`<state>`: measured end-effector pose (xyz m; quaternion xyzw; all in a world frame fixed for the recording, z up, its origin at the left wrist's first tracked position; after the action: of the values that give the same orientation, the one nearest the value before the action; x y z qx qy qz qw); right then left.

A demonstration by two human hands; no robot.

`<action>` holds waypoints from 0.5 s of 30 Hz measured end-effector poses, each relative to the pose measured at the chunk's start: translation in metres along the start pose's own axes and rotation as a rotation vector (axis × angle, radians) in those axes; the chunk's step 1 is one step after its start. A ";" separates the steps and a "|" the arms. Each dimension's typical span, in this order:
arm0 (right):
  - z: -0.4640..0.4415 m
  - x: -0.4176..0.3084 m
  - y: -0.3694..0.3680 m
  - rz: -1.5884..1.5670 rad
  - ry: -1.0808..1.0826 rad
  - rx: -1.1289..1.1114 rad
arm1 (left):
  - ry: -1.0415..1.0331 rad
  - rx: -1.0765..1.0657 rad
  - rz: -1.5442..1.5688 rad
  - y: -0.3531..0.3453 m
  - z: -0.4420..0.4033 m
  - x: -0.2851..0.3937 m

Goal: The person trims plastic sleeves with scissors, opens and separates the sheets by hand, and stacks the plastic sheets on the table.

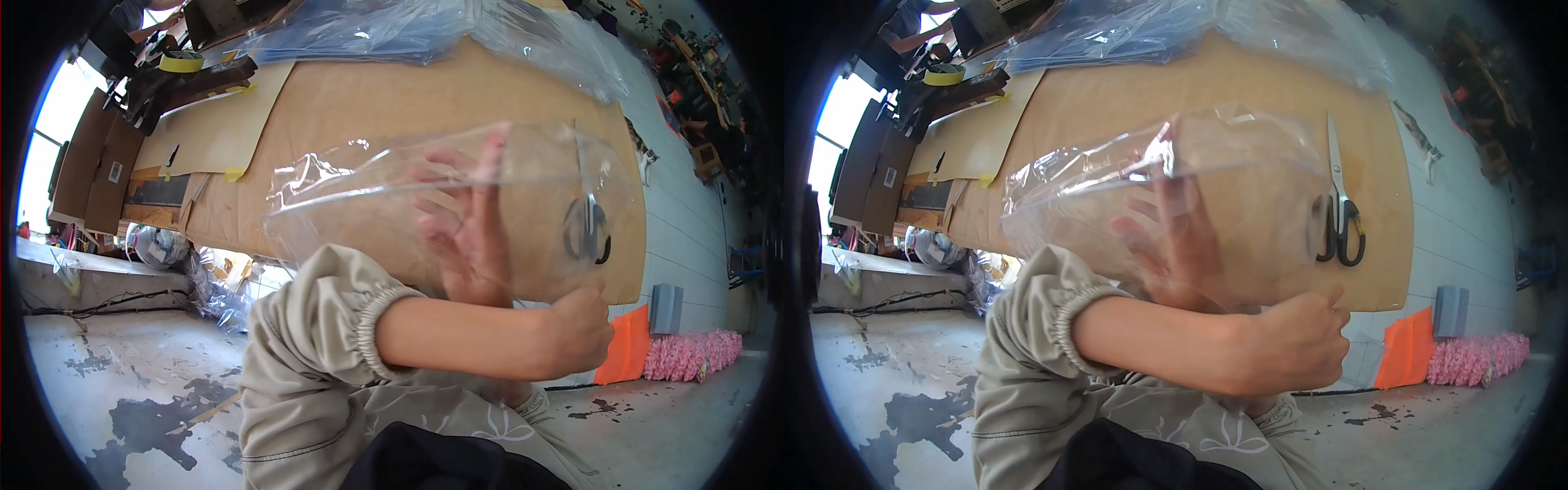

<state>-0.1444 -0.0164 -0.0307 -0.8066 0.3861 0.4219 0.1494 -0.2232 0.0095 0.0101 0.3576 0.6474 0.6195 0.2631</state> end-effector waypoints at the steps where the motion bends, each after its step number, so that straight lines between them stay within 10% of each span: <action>1: 0.000 0.002 -0.007 -0.038 -0.049 -0.012 | -0.001 -0.077 -0.029 0.002 0.004 -0.003; 9: 0.012 0.015 -0.017 -0.119 -0.317 -0.309 | 0.213 0.328 0.021 0.077 0.076 -0.174; 15: 0.016 0.017 -0.011 -0.652 -0.677 -0.229 | 0.413 -0.060 0.935 0.041 0.107 -0.235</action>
<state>-0.1398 -0.0083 -0.0547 -0.7143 -0.0059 0.6317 0.3012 0.0085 -0.1110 0.0161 0.4713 0.4387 0.7470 -0.1655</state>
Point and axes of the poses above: each hand's wrist, its own z-axis away from the middle knuckle, its own y-axis out of the back of the hand, x = y × z, the point moved 4 cm from there along -z, towards the middle knuckle, and after that the axes turned 8 degrees about y, right-handed, at the moved point
